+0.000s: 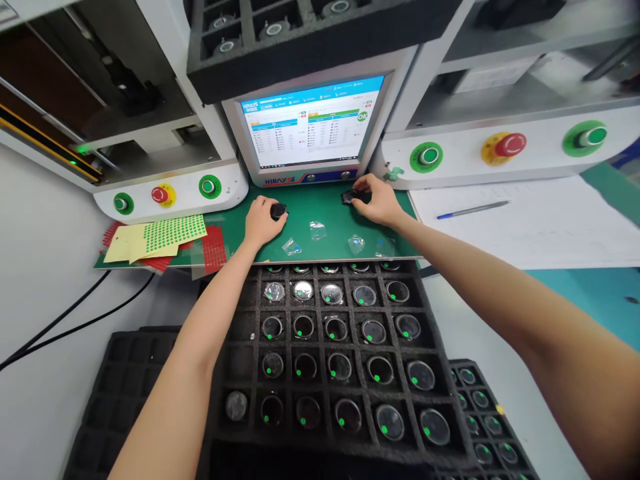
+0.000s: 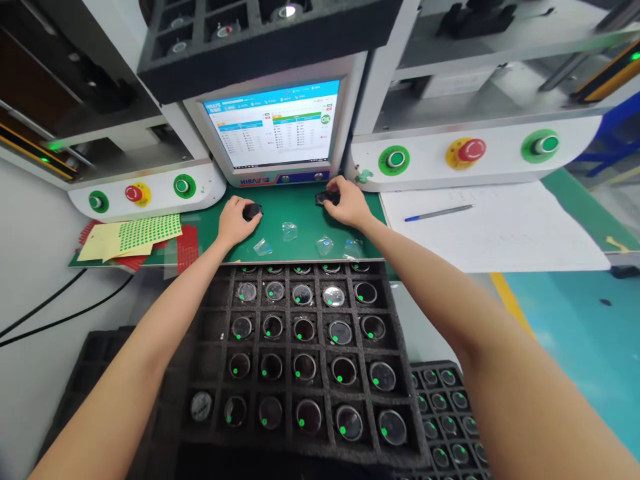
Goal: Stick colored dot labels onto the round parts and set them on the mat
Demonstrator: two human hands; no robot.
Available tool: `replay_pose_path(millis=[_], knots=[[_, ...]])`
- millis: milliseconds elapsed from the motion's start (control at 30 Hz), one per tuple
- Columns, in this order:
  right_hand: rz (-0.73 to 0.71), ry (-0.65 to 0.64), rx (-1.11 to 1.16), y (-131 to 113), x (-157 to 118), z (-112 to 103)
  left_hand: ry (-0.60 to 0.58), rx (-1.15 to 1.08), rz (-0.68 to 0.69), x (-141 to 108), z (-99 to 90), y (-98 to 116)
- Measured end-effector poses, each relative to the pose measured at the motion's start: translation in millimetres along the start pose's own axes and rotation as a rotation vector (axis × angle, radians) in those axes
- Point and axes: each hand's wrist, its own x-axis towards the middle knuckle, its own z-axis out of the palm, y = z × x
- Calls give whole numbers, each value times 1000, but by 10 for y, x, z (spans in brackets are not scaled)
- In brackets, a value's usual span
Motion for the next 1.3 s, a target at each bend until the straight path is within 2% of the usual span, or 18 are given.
replay_pose_path(millis=[500,900,1300], knots=[[39,-57,-42,12,52,-40,14,-13,5,73,4,11],[31,-26,-4,-43,-3,-3,-16,5,-16,-20,-33,24],[47,-46,-20,-15,-24,20,-49,-20,-33,-64,-89,42]])
